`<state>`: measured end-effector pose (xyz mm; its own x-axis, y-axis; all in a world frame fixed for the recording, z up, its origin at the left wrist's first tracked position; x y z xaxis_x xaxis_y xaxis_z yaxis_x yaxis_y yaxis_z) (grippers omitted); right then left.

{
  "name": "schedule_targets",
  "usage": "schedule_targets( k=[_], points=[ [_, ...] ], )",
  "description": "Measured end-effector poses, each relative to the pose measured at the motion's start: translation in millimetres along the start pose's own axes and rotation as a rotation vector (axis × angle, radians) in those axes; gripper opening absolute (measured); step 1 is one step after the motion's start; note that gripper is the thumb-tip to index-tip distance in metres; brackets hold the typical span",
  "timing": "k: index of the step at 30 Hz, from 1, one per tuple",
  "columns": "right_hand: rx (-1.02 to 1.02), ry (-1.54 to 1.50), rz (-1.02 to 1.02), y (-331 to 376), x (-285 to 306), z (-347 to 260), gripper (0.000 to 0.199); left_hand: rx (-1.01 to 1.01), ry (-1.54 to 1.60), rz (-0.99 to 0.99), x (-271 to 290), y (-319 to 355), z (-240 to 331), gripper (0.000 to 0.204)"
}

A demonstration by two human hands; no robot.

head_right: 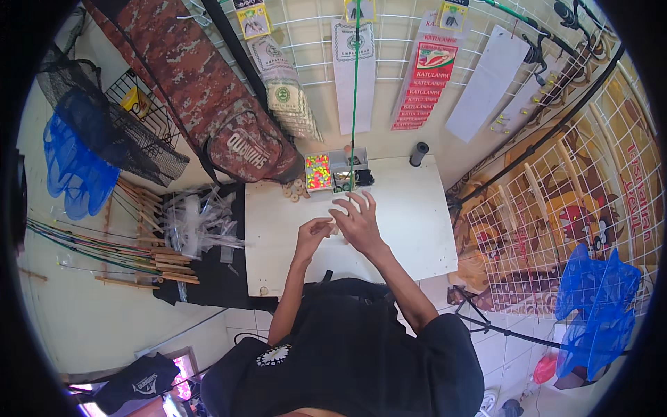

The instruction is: The person is preparing a fishing rod by attaching a component, possibly a float or handle piece, and inspecting the line.

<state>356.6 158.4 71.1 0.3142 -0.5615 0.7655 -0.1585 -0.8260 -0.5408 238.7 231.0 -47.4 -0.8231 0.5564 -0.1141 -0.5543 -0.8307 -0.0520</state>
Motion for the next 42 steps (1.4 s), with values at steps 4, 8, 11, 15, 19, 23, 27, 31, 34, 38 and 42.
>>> schedule_targets(
  k=[4, 8, 11, 15, 19, 23, 27, 31, 34, 38, 42],
  points=[
    [-0.174, -0.144, 0.21, 22.6, 2.6, 17.8, 0.028, 0.042, -0.051, -0.049, -7.2, 2.6, -20.9, 0.023],
    [-0.662, -0.461, 0.111, 49.0, -32.3, 63.1, 0.045, 0.084, -0.044, -0.079, -17.9, -0.6, -23.5, 0.023],
    [-0.816, -0.718, -0.17, 66.3, -67.3, 74.3, 0.041, 0.047, 0.011, -0.092, -23.5, -5.7, -22.6, 0.027],
    [-0.878, -0.725, -0.239, 78.0, -83.8, 78.5, 0.04, 0.09, 0.105, -0.086, -26.8, -9.7, -28.0, 0.03],
    [-0.866, -0.858, -0.273, 77.8, -91.6, 76.6, 0.039, 0.103, 0.104, -0.116, -26.2, -11.3, -34.5, 0.031],
    [-0.869, -0.841, -0.242, 77.7, -93.8, 80.5, 0.037, 0.071, -0.005, -0.137, -25.9, -11.7, -35.2, 0.032],
    [-0.894, -0.811, -0.25, 77.3, -93.1, 82.8, 0.037, 0.04, -0.02, -0.143, -22.6, -10.9, -35.6, 0.033],
    [-0.998, -0.922, -0.31, 81.8, -97.2, 82.3, 0.036, 0.041, -0.074, -0.147, -19.4, -10.1, -40.2, 0.034],
    [-1.01, -1.019, -0.287, 89.7, -101.7, 94.4, 0.041, 0.086, -0.032, -0.168, -31.1, -9.2, -29.4, 0.034],
    [-1.033, -0.933, -0.394, 86.0, -97.7, 85.1, 0.045, 0.105, -0.018, -0.145, -20.9, -7.5, -44.3, 0.033],
    [-1.019, -0.972, -0.419, 86.0, -95.0, 87.3, 0.047, 0.112, 0.103, -0.087, -24.8, -7.9, -45.4, 0.03]
  ],
)
Point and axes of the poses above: each hand's wrist, its own y-axis away from the middle knuckle, its own x-axis out of the back of the hand, z = x × y, the point moved 6 cm from there along -y, towards the middle knuckle, and after that the axes turned 13 degrees about -x, right-handed, at the moved point
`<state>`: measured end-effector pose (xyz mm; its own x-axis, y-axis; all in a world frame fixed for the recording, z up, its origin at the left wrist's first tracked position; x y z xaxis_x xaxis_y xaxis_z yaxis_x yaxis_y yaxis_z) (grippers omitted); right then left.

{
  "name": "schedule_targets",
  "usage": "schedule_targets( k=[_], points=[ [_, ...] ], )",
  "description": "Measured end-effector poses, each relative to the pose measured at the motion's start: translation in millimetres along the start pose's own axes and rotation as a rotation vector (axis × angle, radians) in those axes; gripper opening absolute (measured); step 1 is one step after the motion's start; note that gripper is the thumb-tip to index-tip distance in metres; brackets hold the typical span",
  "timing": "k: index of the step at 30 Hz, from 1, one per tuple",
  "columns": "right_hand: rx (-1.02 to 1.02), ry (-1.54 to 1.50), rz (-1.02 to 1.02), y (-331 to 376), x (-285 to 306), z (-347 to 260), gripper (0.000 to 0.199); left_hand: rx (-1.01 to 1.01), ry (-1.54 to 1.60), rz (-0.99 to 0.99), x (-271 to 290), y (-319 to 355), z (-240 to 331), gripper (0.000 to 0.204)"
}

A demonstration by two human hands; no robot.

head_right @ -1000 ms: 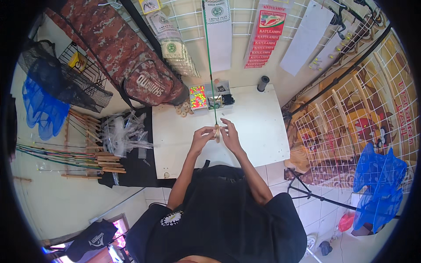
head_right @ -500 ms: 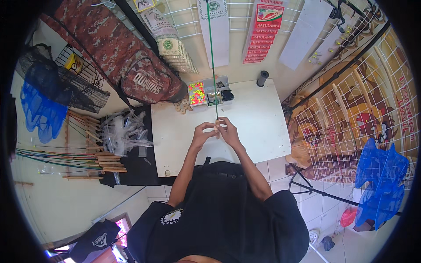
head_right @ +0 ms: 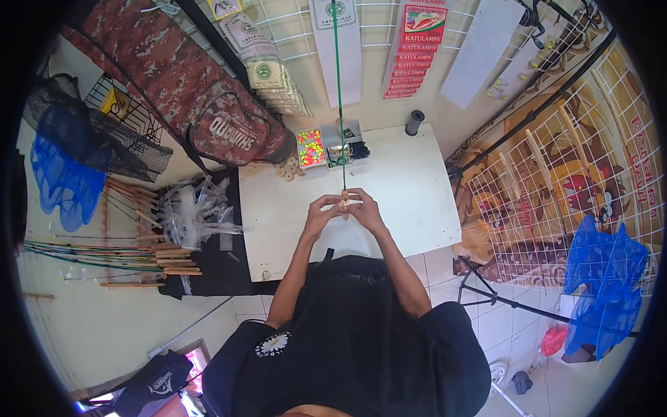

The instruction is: The person is preparing a fishing rod by attaching a component, possibly a float or handle piece, and inspecting the line.

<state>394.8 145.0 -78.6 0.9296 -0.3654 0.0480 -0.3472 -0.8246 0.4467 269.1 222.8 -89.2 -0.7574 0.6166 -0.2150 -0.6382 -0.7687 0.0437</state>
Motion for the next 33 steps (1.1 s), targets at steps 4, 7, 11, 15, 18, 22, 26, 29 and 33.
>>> schedule_targets(
  k=[4, 7, 11, 15, 18, 22, 26, 29, 33],
  points=[
    [-0.011, 0.017, -0.015, 0.1, -0.5, -0.8, 0.049, 0.032, -0.06, 0.023, 3.0, -1.4, -10.2, 0.03],
    [0.001, 0.027, -0.037, -1.5, 0.0, 1.6, 0.051, 0.027, -0.12, 0.04, 7.1, -2.4, -17.3, 0.031],
    [0.079, 0.075, 0.08, -12.8, 25.4, 34.9, 0.041, 0.018, -0.156, 0.044, 8.4, -3.3, -18.4, 0.032],
    [-0.067, 0.231, 0.521, -9.4, 70.1, 87.8, 0.029, 0.058, -0.182, 0.024, 4.8, -2.6, -14.6, 0.033],
    [0.008, 0.454, 0.564, -3.3, 71.9, 108.6, 0.027, 0.073, -0.198, 0.031, 3.0, -2.3, -10.4, 0.029],
    [0.095, 0.487, 0.625, 2.6, 61.5, 105.7, 0.02, 0.061, -0.213, 0.015, 7.0, -0.7, -8.4, 0.029],
    [0.067, 0.525, 0.669, -1.2, 57.2, 107.0, 0.017, 0.065, -0.173, 0.009, 4.2, 1.3, -8.3, 0.034],
    [0.138, 0.792, 0.77, -3.9, 51.1, 105.8, 0.016, 0.066, -0.134, 0.002, 2.4, 1.4, -8.1, 0.034],
    [0.101, 0.551, 0.614, -14.0, 58.7, 102.8, 0.012, 0.072, -0.112, -0.016, -0.4, 1.7, -11.2, 0.036]
  ],
)
Point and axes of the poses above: each hand's wrist, its own y-axis away from the middle knuckle, its own x-axis out of the back of the hand, z = x × y, the point moved 6 cm from there along -y, towards the middle knuckle, and after that the axes turned 13 degrees about -x, right-handed, at the moved point
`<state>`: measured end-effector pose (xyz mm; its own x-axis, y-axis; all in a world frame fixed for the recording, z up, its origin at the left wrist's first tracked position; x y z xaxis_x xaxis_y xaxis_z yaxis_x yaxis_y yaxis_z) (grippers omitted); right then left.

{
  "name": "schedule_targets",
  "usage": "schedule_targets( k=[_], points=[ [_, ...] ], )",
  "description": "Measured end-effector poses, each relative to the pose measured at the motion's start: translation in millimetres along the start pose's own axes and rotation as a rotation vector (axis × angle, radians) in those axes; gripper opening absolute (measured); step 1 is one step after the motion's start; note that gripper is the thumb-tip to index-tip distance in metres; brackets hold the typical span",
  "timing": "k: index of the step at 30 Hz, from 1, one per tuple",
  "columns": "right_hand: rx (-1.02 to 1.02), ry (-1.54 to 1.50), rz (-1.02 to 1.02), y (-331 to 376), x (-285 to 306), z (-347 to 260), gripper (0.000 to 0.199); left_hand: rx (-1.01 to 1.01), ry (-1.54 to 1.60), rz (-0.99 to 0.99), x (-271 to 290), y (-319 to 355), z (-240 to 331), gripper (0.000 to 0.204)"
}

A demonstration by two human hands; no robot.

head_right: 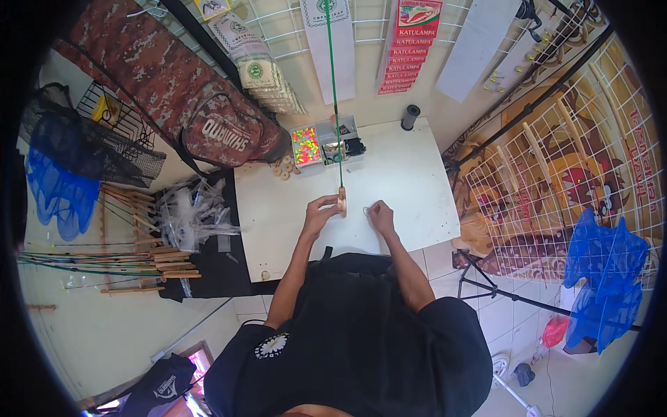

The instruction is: The person is preparing a fishing rod by attaching a component, possibly a float or handle piece, and inspecting the line.

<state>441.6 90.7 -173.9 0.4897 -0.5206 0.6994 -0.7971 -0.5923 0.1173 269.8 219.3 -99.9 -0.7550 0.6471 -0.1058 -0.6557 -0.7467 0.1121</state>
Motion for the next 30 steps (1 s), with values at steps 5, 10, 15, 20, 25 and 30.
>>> schedule_targets(
  k=[5, 10, 15, 20, 25, 30],
  points=[
    [-0.281, -0.635, -0.428, 4.5, 10.2, -24.0, 0.018, 0.004, 0.07, -0.006, 2.7, -0.2, -5.8, 0.04],
    [-0.525, -1.028, -0.673, 12.1, 16.6, -55.2, 0.018, -0.011, 0.073, -0.001, 4.4, -1.3, -9.3, 0.04],
    [-0.572, -1.164, -0.802, 10.4, 23.2, -70.1, 0.019, -0.018, 0.103, -0.013, 3.8, -1.1, -10.8, 0.039],
    [-0.456, -0.965, -0.78, 10.9, 25.3, -68.7, 0.016, 0.011, 0.117, -0.019, 2.4, -1.3, -9.3, 0.038],
    [-0.231, -0.749, -0.701, 6.8, 13.7, -70.7, 0.017, -0.017, 0.081, -0.031, 2.9, -2.8, -10.3, 0.039],
    [-0.012, -0.561, -0.617, 10.0, 13.5, -92.5, 0.051, -0.005, 0.121, -0.02, 3.5, -2.8, -13.5, 0.038]
  ],
)
Point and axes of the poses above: each hand's wrist, its own y-axis away from the middle knuckle, its own x-axis out of the back of the hand, z = x × y, the point moved 6 cm from there along -y, towards the middle knuckle, and after that the axes turned 13 degrees about -x, right-handed, at the moved point
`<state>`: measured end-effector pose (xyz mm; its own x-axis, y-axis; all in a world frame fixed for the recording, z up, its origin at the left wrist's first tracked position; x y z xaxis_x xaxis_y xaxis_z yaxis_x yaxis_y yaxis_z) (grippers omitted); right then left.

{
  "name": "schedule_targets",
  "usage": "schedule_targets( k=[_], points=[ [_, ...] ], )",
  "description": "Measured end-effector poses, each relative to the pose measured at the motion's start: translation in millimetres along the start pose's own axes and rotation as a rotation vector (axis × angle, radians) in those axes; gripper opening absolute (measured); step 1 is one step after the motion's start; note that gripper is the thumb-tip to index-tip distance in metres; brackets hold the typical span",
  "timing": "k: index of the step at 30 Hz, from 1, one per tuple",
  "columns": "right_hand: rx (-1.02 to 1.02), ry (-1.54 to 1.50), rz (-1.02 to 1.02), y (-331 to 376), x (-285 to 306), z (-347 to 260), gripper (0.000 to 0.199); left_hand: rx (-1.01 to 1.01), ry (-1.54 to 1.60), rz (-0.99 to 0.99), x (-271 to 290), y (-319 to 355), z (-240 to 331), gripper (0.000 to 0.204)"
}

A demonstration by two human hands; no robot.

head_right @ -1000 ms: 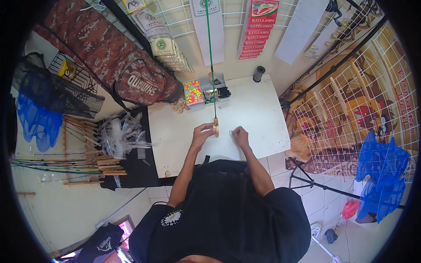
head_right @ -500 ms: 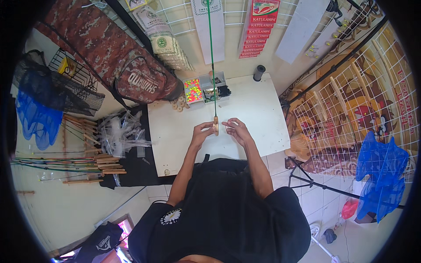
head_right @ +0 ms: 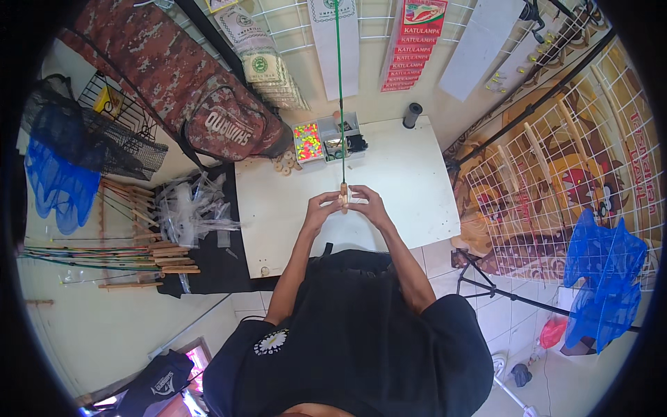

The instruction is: The person is preparing a fishing rod by attaching a component, possibly a float or handle piece, and inspecting the line.

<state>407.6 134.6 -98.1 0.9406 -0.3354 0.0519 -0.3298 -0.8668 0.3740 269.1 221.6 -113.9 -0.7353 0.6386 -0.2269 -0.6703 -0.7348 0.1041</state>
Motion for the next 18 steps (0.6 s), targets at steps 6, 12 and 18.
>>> schedule_targets(
  k=[6, 12, 18],
  points=[
    [-0.038, -0.038, -0.108, -2.8, -15.6, 1.5, 0.069, -0.044, -0.038, -0.01, 2.3, -1.1, 1.6, 0.035],
    [0.038, -0.055, -0.15, -15.0, -15.0, 6.5, 0.065, 0.026, 0.015, 0.005, 2.1, -0.6, 5.5, 0.038],
    [-0.046, -0.116, -0.215, -17.6, -21.8, 13.7, 0.067, 0.014, -0.029, -0.006, -1.2, -2.5, 12.3, 0.036]
  ],
)
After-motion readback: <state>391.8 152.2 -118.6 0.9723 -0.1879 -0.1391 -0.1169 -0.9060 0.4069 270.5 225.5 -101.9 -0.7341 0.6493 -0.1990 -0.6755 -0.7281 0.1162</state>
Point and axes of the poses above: each hand's wrist, its own y-axis away from the middle knuckle, its own x-axis out of the back of the hand, z = x × y, the point moved 6 cm from there along -y, towards the middle knuckle, and after that the axes turned 13 degrees about -x, right-handed, at the moved point
